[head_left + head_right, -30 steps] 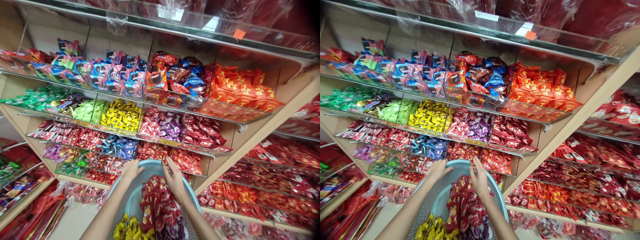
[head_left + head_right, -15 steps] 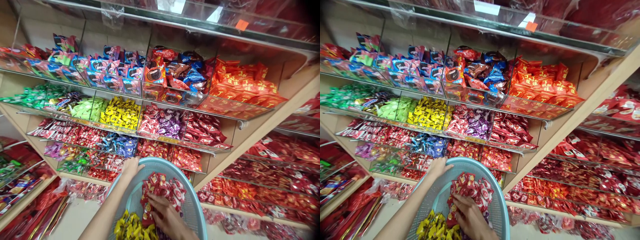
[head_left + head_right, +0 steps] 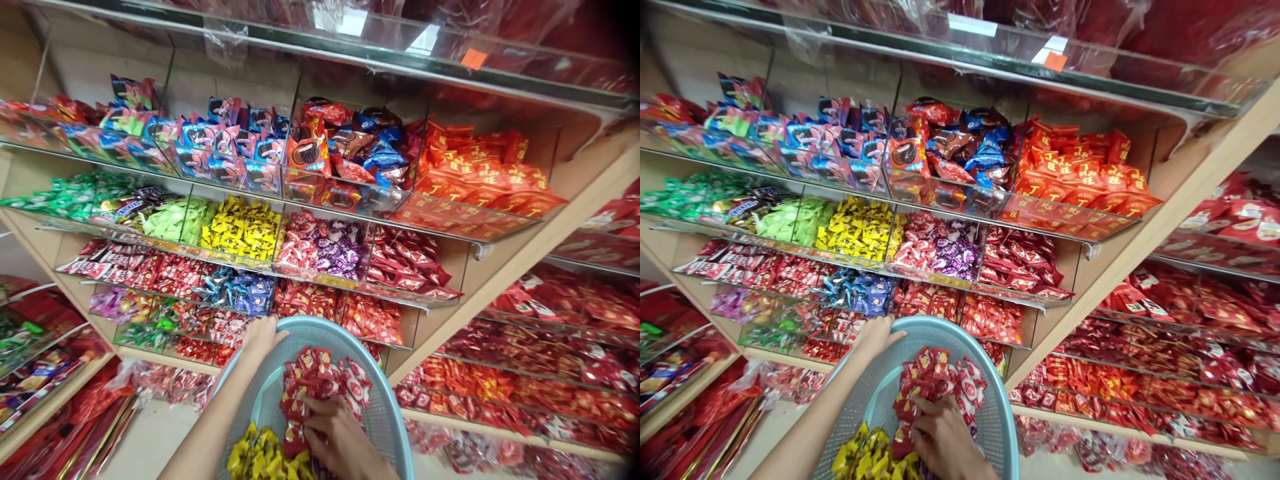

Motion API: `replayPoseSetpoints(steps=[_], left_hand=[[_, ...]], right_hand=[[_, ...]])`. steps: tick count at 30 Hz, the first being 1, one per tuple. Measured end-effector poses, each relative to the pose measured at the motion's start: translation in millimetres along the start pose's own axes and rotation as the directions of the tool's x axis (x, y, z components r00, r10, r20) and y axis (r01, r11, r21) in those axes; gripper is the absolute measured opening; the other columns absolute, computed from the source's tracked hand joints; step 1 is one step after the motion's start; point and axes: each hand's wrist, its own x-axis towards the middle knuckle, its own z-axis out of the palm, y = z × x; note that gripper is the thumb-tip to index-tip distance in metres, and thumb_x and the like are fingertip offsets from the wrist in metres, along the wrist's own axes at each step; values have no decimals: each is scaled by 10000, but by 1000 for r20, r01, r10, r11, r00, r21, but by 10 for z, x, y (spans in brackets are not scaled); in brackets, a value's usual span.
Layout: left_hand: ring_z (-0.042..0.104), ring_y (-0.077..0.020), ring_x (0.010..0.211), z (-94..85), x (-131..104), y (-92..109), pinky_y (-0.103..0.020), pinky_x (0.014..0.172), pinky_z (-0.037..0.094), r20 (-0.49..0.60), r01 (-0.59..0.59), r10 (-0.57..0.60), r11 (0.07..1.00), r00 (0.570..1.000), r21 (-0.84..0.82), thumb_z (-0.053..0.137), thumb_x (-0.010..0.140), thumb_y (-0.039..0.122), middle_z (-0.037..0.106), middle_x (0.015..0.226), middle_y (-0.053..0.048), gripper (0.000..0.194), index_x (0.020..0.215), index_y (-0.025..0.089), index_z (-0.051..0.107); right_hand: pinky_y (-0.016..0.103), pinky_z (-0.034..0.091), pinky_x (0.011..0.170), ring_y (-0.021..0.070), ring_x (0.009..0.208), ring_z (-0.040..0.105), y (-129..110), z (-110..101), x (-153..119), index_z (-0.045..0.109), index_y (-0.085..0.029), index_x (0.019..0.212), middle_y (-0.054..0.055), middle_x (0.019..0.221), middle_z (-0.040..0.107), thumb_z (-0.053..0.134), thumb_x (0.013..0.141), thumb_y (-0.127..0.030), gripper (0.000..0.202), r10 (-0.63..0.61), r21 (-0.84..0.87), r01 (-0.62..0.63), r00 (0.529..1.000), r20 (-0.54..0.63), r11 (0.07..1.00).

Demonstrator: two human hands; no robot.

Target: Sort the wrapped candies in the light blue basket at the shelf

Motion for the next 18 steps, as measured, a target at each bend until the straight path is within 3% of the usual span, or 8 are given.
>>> replayPoseSetpoints(steps=[3, 6, 10, 14, 18], left_hand=[[569, -291, 841, 3, -5, -5, -389, 703, 428, 1, 7, -7, 1000, 1000, -6, 418, 770, 557, 597, 863, -118, 462, 929, 142, 546], [567, -290, 850, 8, -9, -8, -387, 707, 426, 4, 7, -7, 1000, 1000, -12, 409, 771, 563, 594, 874, -123, 472, 942, 143, 542], [564, -286, 852, 13, -9, -5, -373, 702, 427, 2, 15, -15, 1000, 1000, -14, 416, 763, 565, 592, 873, -115, 466, 935, 152, 546], [562, -270, 852, 29, -4, -6, -352, 712, 423, -11, 15, -15, 1000, 1000, -12, 402, 766, 572, 588, 870, -114, 474, 928, 151, 549], [561, -267, 843, 45, 5, -12, -355, 713, 422, -24, 15, -15, 1000, 1000, -15, 402, 765, 575, 589, 871, -109, 481, 940, 151, 548]], right_hand=[[300, 331, 843, 145, 879, 582, 10, -128, 156, 615, -230, 712, -14, 1049, 634, 446, 832, -258, 209, -7, -12, 6, 998, -61, 1000], [281, 356, 794, 141, 829, 575, 109, -319, 526, 601, -221, 785, 7, 895, 655, 379, 868, -257, 240, 12, -19, -16, 986, -168, 1000], [266, 352, 829, 155, 948, 512, 379, -513, 1193, 545, -212, 996, 28, 1002, 602, 441, 840, -271, 196, 118, -39, -140, 930, -348, 989], [270, 351, 805, 173, 975, 480, 596, -569, 1720, 494, -188, 1022, 52, 1041, 564, 536, 766, -271, 272, 247, -103, -288, 924, -292, 952], [267, 348, 705, 188, 871, 502, 670, -548, 1963, 502, -181, 915, 47, 908, 580, 619, 681, -257, 272, 289, -136, -327, 927, -237, 935]])
